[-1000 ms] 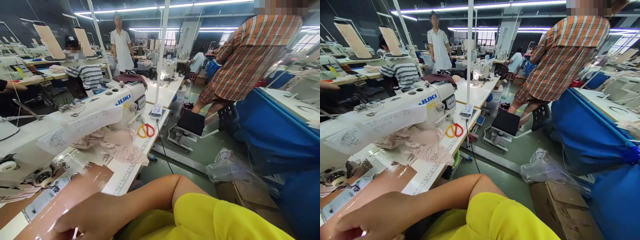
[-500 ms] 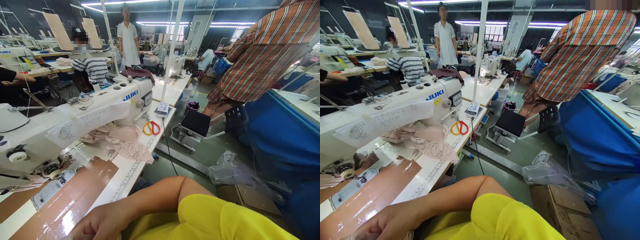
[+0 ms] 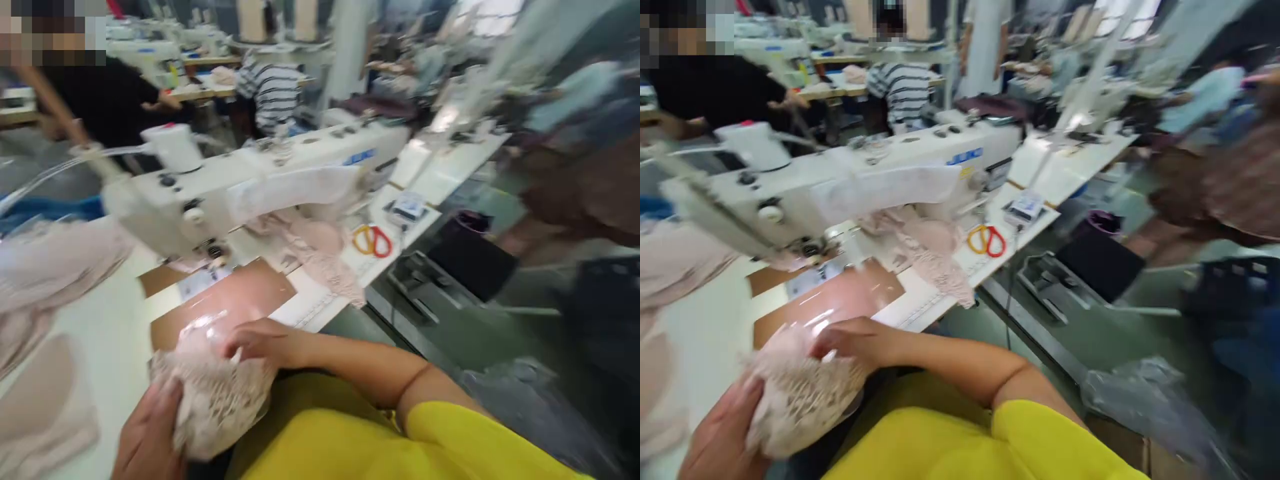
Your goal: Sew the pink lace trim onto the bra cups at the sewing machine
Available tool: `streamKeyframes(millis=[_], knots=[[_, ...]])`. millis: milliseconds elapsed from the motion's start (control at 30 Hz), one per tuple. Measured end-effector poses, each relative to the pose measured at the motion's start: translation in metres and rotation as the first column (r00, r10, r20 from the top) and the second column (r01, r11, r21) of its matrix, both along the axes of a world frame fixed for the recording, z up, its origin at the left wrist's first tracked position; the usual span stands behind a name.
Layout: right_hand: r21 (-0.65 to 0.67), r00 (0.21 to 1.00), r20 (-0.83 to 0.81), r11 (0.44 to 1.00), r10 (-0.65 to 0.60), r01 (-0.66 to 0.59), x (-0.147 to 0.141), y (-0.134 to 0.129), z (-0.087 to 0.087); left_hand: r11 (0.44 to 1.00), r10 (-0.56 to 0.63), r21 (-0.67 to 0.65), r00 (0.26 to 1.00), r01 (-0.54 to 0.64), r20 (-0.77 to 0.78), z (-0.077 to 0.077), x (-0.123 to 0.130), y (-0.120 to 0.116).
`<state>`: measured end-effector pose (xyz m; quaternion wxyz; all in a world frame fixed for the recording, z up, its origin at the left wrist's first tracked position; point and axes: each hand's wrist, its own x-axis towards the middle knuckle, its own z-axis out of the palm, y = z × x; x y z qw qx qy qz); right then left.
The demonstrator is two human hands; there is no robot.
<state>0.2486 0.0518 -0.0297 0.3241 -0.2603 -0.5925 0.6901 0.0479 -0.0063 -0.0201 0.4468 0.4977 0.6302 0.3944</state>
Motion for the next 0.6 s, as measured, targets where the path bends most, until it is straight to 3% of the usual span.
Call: streamKeyframes(millis=[33,100,133,233,333,400,500,600], knots=[[-0.004,1.0,0.003,1.0,-0.03,0.03,0.003,0.0,0.001,0.997,0.068,-0.032,0.997,-0.068,0.021,-0.003,0.0,0.0],[-0.007,0.998,0.035,0.998,0.055,-0.055,0.006,0.0,0.001,0.986,0.163,-0.054,0.984,-0.16,0.066,-0.007,0.0,0.002],[-0.006,0.994,0.083,0.997,0.073,-0.073,0.005,0.001,0.001,0.988,0.142,-0.08,0.976,-0.13,0.163,-0.009,0.0,0.004],[0.06,0.987,0.154,0.998,-0.045,0.036,-0.003,-0.001,0.003,0.996,0.063,-0.073,0.942,-0.041,0.33,-0.01,0.0,0.007],[0.047,0.986,0.13,0.994,-0.102,0.097,-0.014,-0.002,0.004,0.999,-0.019,-0.035,0.923,0.035,0.384,-0.007,-0.001,0.006],[-0.006,0.985,0.146,0.995,-0.094,0.096,-0.017,0.0,0.003,0.999,-0.011,-0.041,0.908,0.031,0.418,-0.005,-0.004,0.005],[-0.06,0.993,0.097,0.996,-0.062,0.068,-0.016,0.001,0.001,0.989,0.132,-0.119,0.854,-0.083,0.503,-0.006,-0.008,0.008],[0.106,0.991,0.131,0.994,-0.023,0.009,-0.015,-0.002,0.001,0.952,0.306,-0.177,0.779,-0.25,0.547,-0.01,-0.011,0.011]])
